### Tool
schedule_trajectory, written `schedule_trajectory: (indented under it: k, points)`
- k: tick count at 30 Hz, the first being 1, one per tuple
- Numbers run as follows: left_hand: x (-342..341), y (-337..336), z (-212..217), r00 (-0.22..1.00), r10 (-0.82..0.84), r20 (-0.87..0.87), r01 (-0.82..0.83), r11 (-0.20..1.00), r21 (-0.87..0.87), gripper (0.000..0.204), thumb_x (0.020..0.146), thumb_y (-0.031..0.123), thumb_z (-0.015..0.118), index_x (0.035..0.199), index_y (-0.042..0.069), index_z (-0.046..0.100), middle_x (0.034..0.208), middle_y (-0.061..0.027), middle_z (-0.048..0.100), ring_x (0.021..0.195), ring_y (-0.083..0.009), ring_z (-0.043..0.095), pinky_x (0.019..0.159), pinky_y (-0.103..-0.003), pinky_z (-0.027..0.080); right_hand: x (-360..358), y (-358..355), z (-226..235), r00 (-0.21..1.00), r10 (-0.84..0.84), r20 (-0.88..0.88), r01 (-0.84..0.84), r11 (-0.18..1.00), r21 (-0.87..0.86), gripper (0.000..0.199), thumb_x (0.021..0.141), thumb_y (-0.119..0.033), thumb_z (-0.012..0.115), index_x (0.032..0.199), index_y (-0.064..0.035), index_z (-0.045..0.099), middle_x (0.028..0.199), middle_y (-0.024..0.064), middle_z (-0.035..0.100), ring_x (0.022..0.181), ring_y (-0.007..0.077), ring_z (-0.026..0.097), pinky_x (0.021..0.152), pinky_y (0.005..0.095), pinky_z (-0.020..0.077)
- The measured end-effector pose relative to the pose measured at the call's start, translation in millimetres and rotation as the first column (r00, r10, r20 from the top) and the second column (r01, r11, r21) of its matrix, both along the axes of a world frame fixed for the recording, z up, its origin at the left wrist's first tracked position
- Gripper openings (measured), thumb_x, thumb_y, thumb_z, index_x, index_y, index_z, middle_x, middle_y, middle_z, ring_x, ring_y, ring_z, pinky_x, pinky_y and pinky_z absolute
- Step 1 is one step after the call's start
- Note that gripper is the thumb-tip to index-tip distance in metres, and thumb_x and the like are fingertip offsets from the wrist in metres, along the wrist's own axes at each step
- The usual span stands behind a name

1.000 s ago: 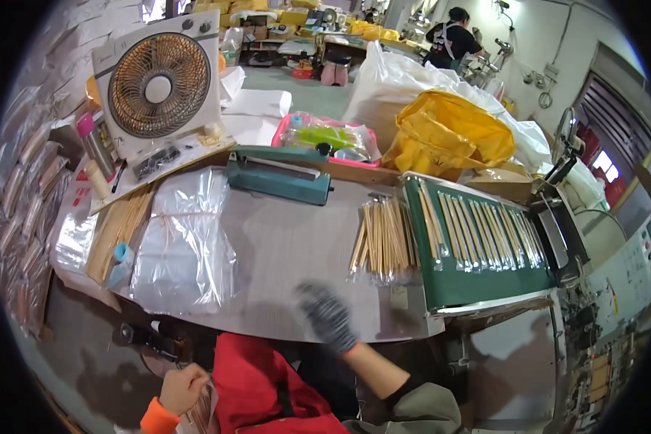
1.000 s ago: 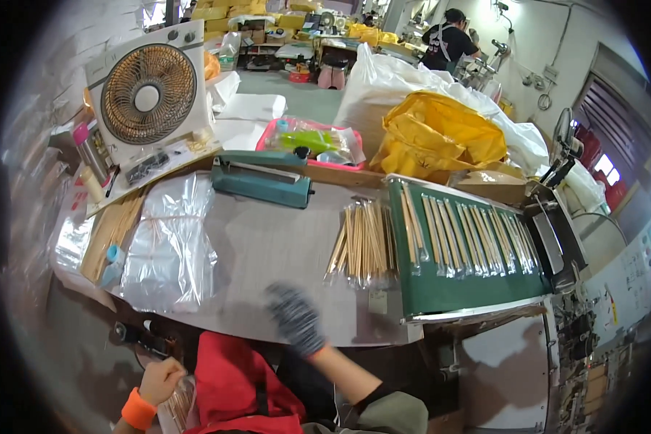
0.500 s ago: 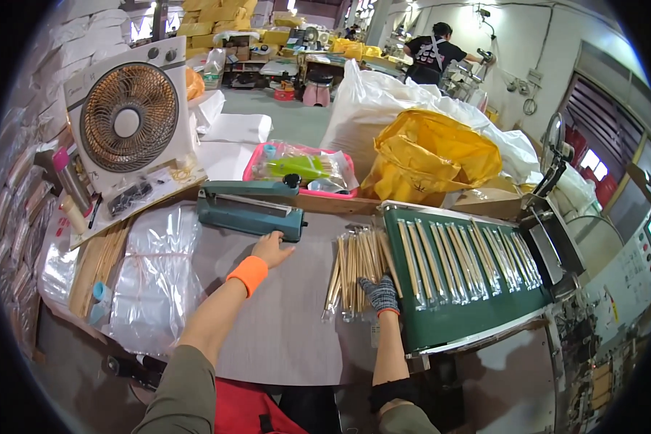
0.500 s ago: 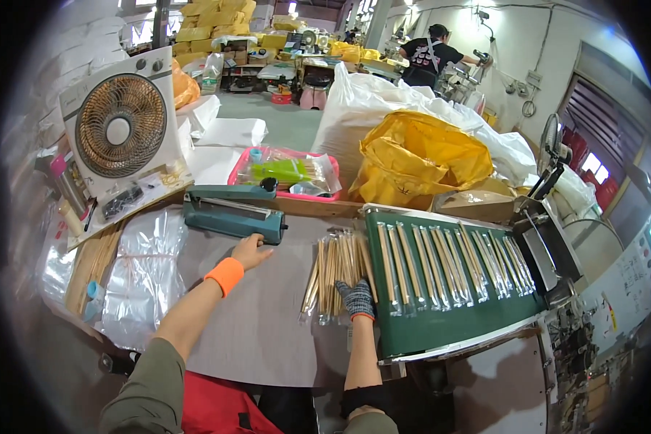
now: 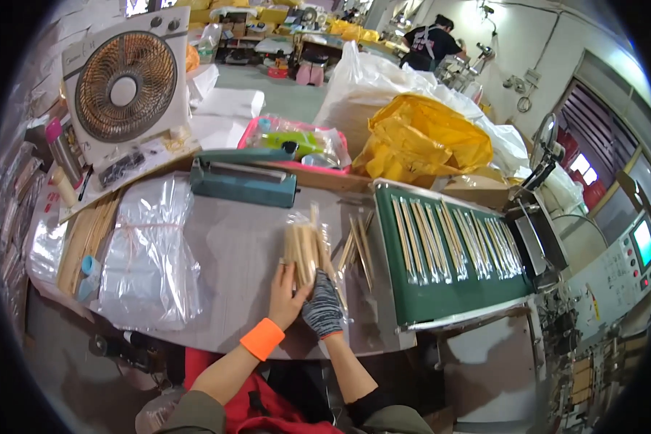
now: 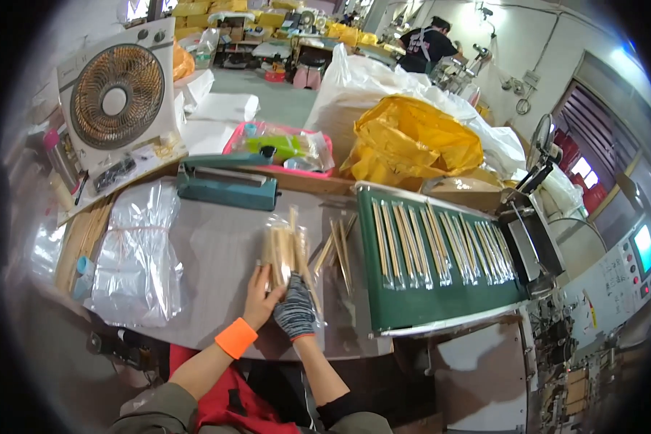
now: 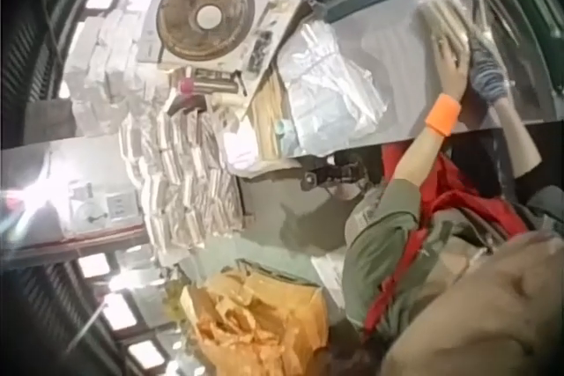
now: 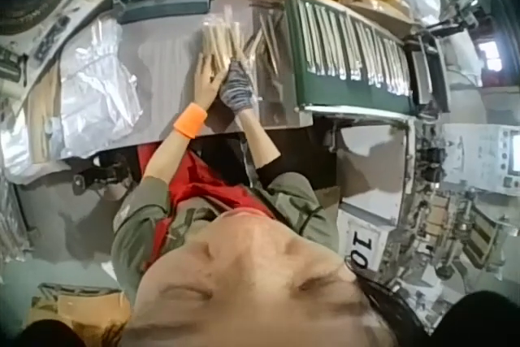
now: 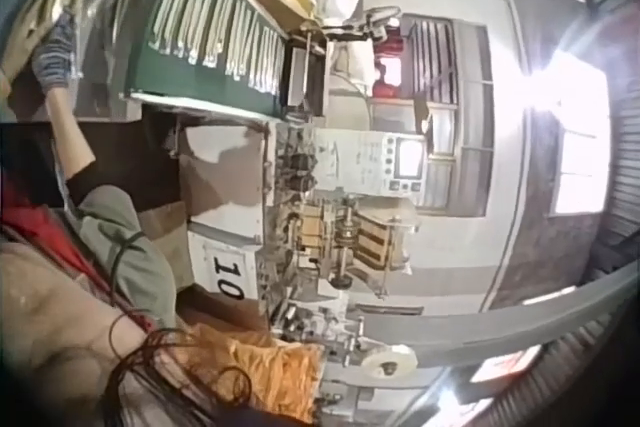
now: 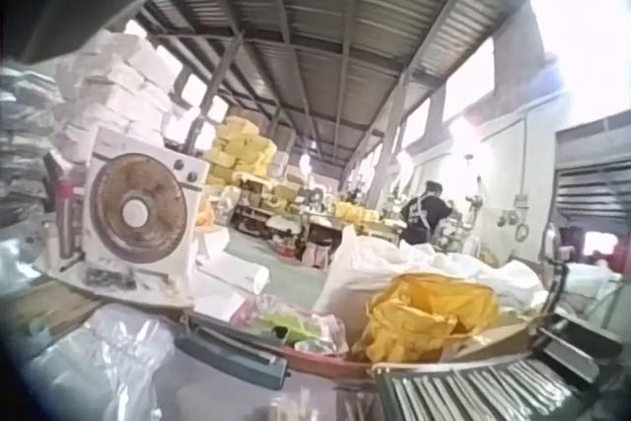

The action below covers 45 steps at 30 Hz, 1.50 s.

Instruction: Packaging bundles of wooden skewers into plastic bags, sealing them with a heat sealer, and stacking them on a pallet.

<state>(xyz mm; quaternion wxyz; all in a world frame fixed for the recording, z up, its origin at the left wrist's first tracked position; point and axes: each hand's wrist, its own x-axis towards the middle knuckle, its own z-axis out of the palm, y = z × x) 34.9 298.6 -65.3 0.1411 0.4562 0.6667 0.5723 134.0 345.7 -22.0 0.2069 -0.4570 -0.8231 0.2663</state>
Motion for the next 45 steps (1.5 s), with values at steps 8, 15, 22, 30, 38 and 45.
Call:
schedule_trajectory:
  k: [8,15,22,30,38,45]
  points:
    - [-62.6,-101.2,6.3,0.977,0.208,-0.050,-0.209,0.977,-0.032,0.067,0.082,0.033,0.062,0.134,0.000,0.036,0.137,-0.0295,0.030,0.127,-0.0415,0.029,0.106,-0.044,0.024,-28.1,-38.2,8.4,0.917,0.389,-0.087,-0.395,0.915,-0.079,0.069,0.077,-0.038,0.062,0.127,0.0046,0.042,0.124,0.0280,0.047,0.118,0.0382,0.045,0.101,0.0406,0.0348]
    - [-74.2,-112.1,3.6,0.933,0.252,-0.258,-0.269,0.962,-0.035,0.062,0.080,0.035,0.064,0.128,0.001,0.045,0.127,-0.0213,0.046,0.121,-0.0367,0.038,0.103,-0.042,0.030,-7.9,102.4,25.2,0.925,-0.279,0.259,0.118,0.858,0.500,0.070,0.074,-0.054,0.061,0.118,-0.0013,0.052,0.114,0.0227,0.056,0.109,0.0375,0.051,0.093,0.0419,0.0409]
    - [-68.6,-108.9,10.1,0.939,0.227,-0.256,-0.234,0.972,0.005,0.054,0.080,0.033,0.063,0.123,0.004,0.051,0.123,-0.0189,0.050,0.117,-0.0342,0.044,0.099,-0.040,0.036,19.1,110.4,-63.5,0.947,0.099,0.306,-0.273,0.752,0.600,0.065,0.073,-0.034,0.065,0.126,-0.0036,0.044,0.121,0.0195,0.053,0.105,0.0357,0.053,0.093,0.0418,0.0414]
    - [-77.3,-113.2,12.0,0.990,0.141,-0.027,-0.143,0.989,-0.048,0.048,0.080,0.033,0.063,0.118,0.004,0.055,0.120,-0.0176,0.053,0.114,-0.0323,0.047,0.096,-0.039,0.038,-21.9,6.2,-45.4,0.844,0.022,-0.536,-0.122,0.981,-0.152,0.049,0.080,-0.023,0.061,0.123,-0.0010,0.050,0.117,0.0186,0.057,0.107,0.0337,0.054,0.096,0.0406,0.0404]
    - [-77.3,-117.6,13.0,0.949,0.217,-0.229,-0.214,0.976,0.037,0.053,0.080,0.033,0.063,0.121,0.002,0.052,0.122,-0.0170,0.052,0.117,-0.0332,0.045,0.100,-0.040,0.034,-33.5,-24.8,-40.1,0.983,0.131,-0.127,-0.071,0.917,0.392,0.038,0.081,-0.020,0.060,0.116,-0.0064,0.057,0.114,0.0155,0.059,0.103,0.0317,0.056,0.092,0.0403,0.0428]
    - [-75.7,-118.3,11.7,0.946,0.238,-0.220,-0.233,0.971,0.050,0.047,0.079,0.027,0.063,0.117,0.001,0.055,0.120,-0.0164,0.054,0.115,-0.0332,0.046,0.099,-0.040,0.036,-32.6,-33.8,-33.1,0.989,0.084,-0.121,-0.014,0.871,0.491,0.036,0.079,-0.021,0.059,0.111,-0.0061,0.059,0.118,0.0171,0.057,0.104,0.0338,0.054,0.090,0.0439,0.0436]
